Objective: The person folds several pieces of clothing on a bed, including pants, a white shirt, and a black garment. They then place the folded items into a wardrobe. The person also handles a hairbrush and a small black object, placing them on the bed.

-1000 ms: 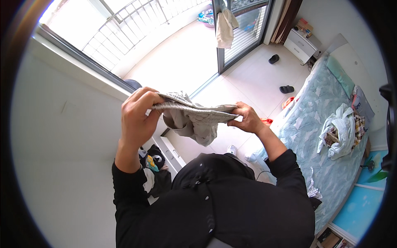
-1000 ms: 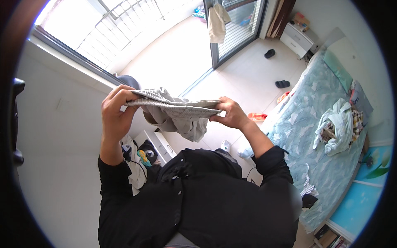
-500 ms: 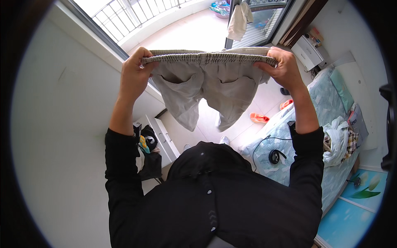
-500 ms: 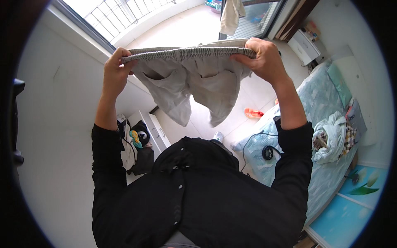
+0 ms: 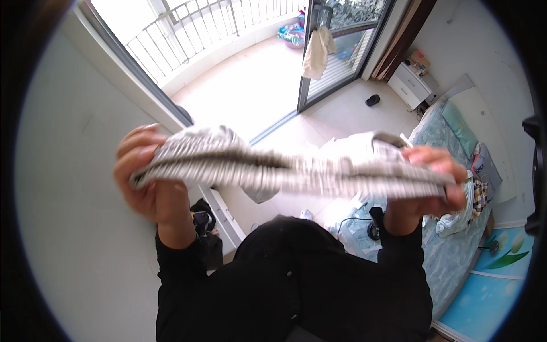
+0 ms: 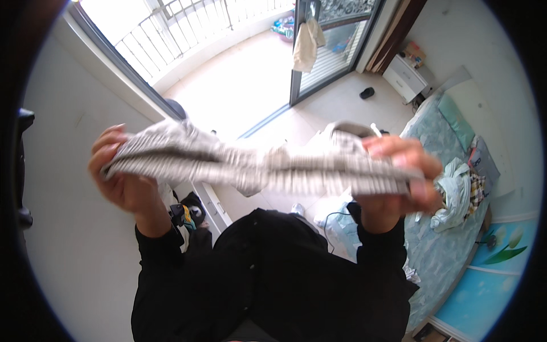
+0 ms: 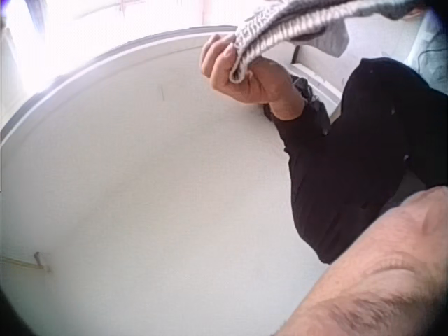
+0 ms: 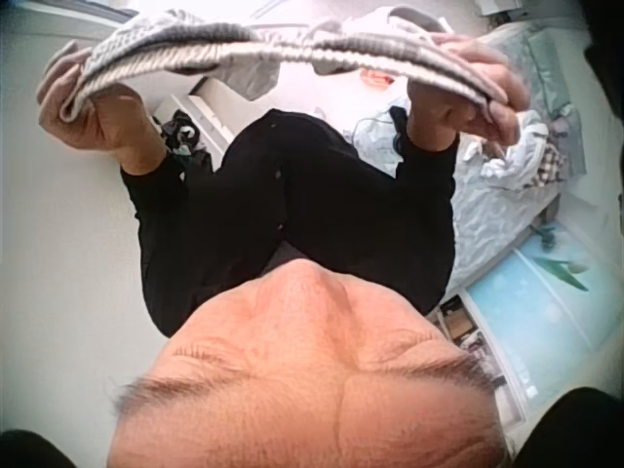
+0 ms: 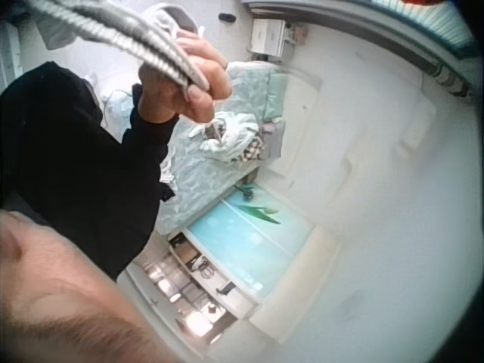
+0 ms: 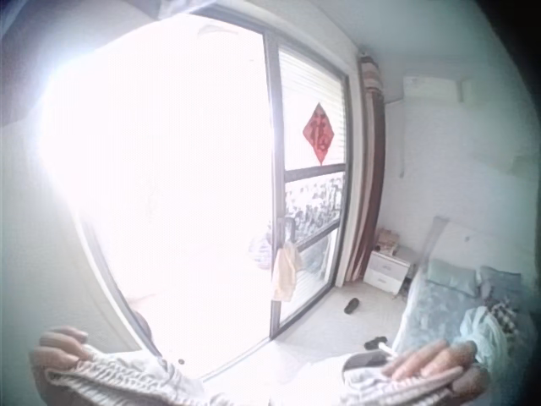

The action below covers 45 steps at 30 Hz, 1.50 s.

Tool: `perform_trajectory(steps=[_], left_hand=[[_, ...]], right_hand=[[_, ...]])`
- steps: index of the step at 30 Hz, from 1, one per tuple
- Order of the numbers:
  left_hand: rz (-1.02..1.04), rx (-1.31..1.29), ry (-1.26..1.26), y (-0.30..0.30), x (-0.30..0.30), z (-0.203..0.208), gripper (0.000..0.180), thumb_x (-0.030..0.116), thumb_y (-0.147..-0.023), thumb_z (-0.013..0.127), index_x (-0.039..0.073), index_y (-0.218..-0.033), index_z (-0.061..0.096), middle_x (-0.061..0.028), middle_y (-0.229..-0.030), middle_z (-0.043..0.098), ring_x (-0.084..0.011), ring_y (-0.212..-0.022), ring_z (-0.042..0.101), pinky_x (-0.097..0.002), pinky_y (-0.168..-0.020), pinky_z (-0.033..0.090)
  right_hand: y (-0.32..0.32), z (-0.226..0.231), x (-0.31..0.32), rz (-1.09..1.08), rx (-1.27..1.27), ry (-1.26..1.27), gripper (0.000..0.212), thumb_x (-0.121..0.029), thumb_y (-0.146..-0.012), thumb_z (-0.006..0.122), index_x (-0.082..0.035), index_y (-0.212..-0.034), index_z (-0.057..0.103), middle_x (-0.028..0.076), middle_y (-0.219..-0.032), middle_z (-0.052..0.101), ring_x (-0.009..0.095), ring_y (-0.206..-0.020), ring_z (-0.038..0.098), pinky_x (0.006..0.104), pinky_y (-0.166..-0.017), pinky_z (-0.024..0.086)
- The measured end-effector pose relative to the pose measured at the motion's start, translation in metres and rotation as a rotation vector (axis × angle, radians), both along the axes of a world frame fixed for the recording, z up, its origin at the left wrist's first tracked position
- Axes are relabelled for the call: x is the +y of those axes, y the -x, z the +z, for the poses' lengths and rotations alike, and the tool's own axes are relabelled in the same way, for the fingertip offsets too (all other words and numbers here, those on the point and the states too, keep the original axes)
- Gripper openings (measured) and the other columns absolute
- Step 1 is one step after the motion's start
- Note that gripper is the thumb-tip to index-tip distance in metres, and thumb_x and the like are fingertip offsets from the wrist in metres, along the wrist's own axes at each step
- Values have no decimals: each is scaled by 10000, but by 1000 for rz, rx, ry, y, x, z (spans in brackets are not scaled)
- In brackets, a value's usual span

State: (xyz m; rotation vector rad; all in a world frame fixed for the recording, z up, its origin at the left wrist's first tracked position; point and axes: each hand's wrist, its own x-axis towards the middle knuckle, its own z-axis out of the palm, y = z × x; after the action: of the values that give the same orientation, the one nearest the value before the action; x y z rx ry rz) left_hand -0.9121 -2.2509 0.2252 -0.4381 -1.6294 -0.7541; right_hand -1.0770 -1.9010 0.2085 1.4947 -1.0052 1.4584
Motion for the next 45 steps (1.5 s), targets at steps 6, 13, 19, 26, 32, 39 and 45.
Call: perform_trajectory(steps=[6,13,19,26,32,39,45], left_hand=[[-800,-306,-17,125,35,26,260,60,-1078,484,12,-1327,543,-218,-1373,615,-264,-1217,665,-349,-1048,551],[-1021,-848,-496,154,40,-16,154,33,-1034,615,84,-1168,559,28,-1031,598,-72,-985,540,-255,-906,465],[-845,-812,-310,148,35,-45,161,62,-992,690,96,-1085,563,50,-972,542,-68,-923,484,-230,-858,418],[-674,-616,-344,126,23,-27,172,74,-998,720,67,-1105,586,38,-1020,621,-50,-948,533,-205,-856,450],[-641,-461,-374,119,21,-4,188,79,-985,739,55,-1118,608,16,-1045,658,-58,-936,561,-200,-851,458],[-652,-412,-309,109,8,11,212,102,-1005,714,67,-1174,590,-36,-1106,673,-109,-1022,594,-252,-954,471],[-407,-285,-404,91,-38,17,204,95,-992,739,48,-1137,605,-28,-1092,664,-99,-987,587,-237,-934,467]], right_hand=[[55,19,-124,-123,-436,-4,379,-428,-1094,510,-68,-1208,543,78,-1019,620,167,-916,638,295,-806,559],[85,3,-160,-124,-329,-162,568,-515,-1116,388,-10,-1324,540,192,-1451,504,311,-1362,411,441,-1170,289],[97,-45,-153,-131,-554,-452,734,-673,-1052,410,-21,-1352,563,195,-1411,569,335,-1342,518,440,-1157,367],[96,-158,-12,-178,-1186,-455,456,-439,-1124,476,-5,-1118,613,41,-986,633,128,-933,554,277,-921,440],[46,-299,-39,317,-1688,-991,807,-722,-1057,278,-99,-1532,471,92,-1540,530,239,-1408,498,450,-1157,374],[87,-277,-117,751,-1619,-293,588,-499,-1112,451,-15,-1441,505,85,-1385,605,224,-1291,551,426,-1120,409],[99,-236,-99,712,-1553,-89,405,-358,-1090,573,6,-1238,671,90,-1160,740,190,-1055,694,347,-976,538]])
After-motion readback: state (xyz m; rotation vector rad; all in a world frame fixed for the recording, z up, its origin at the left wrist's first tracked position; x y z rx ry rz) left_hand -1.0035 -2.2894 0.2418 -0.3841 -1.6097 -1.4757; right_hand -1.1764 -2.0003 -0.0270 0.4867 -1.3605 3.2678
